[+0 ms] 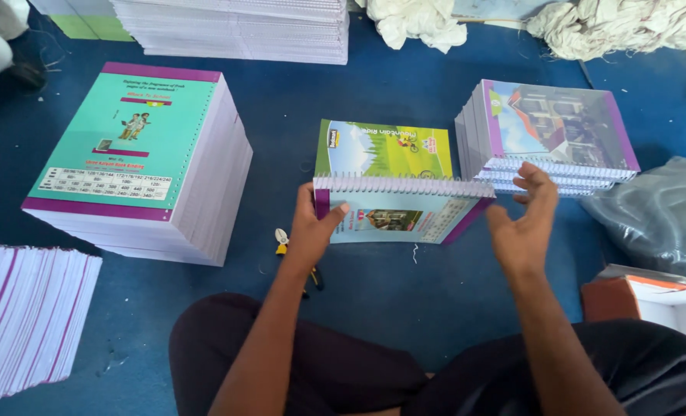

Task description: The person sits on the floor and binds spiral notebooks by inserting a plastic coil into pre-punched holes. They use pliers to trim excess coil and stack the finished notebooks.

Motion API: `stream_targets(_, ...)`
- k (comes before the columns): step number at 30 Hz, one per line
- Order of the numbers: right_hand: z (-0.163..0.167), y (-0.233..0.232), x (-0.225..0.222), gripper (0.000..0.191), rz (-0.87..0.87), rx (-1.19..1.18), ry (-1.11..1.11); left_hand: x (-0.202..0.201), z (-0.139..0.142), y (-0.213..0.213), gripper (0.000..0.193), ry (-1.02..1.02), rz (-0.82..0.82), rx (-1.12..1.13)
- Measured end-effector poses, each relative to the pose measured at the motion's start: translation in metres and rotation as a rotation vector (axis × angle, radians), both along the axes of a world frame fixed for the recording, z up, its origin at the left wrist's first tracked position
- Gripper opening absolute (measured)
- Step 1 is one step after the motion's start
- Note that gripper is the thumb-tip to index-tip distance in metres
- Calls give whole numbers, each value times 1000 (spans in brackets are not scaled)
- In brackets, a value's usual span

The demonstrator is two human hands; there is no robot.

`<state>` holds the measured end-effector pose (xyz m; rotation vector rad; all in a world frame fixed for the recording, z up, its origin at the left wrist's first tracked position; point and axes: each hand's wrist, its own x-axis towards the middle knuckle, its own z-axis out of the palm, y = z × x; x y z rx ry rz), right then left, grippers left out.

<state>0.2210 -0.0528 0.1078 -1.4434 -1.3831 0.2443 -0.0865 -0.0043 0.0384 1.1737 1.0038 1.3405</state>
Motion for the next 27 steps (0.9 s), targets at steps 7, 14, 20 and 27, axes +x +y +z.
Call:
stream_targets(7, -40, 19, -1, 56, 225, -392, 409, 0, -3, -9, 46, 49, 28, 24)
stream_targets(14, -51, 12, -13, 44, 265, -227, 503, 5, 2, -18, 36, 28, 55, 102)
stream_targets(20, -42, 12, -6, 52, 230, -219, 535, 1, 10, -12, 37, 12, 29, 74)
stream_targets(27, -49, 18, -1, 68, 277, -323, 566, -1, 2, -7, 39, 32, 23, 33)
